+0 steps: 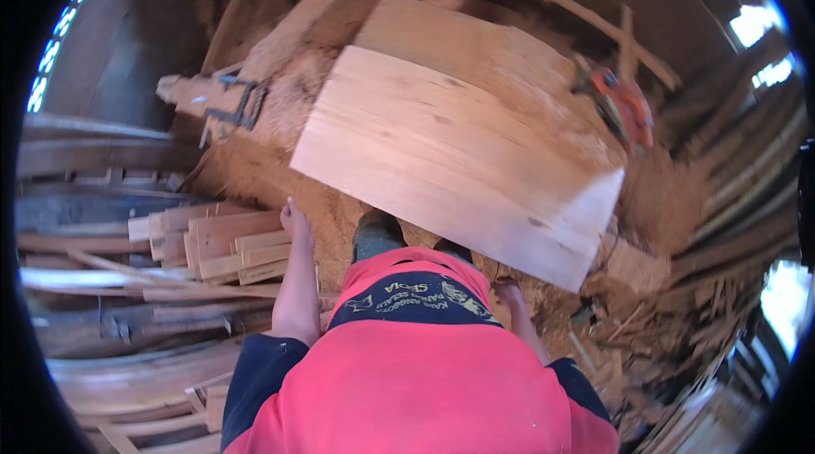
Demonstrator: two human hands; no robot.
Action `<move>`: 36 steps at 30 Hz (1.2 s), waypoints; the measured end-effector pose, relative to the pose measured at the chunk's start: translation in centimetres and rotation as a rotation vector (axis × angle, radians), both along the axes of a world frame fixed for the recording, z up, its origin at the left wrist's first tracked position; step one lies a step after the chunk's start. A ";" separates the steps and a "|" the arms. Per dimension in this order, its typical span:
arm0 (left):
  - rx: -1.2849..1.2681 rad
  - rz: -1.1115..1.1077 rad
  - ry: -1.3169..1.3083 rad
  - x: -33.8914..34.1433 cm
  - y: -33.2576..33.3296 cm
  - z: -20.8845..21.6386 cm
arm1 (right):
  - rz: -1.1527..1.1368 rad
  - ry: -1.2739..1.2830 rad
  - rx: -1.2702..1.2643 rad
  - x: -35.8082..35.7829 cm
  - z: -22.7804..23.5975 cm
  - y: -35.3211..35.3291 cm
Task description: The person uses a hand-held power planer to smooth the surface of a wooden board, then lifts and turns the board over.
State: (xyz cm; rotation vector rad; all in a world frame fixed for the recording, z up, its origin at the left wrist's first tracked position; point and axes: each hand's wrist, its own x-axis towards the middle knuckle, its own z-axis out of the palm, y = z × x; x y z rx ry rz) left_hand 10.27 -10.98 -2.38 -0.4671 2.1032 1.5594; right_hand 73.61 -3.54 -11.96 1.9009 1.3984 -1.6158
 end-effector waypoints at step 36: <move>-0.127 -0.192 0.590 -39.5 19.7 8.2 | -0.143 0.565 0.363 -70.8 29.0 23.0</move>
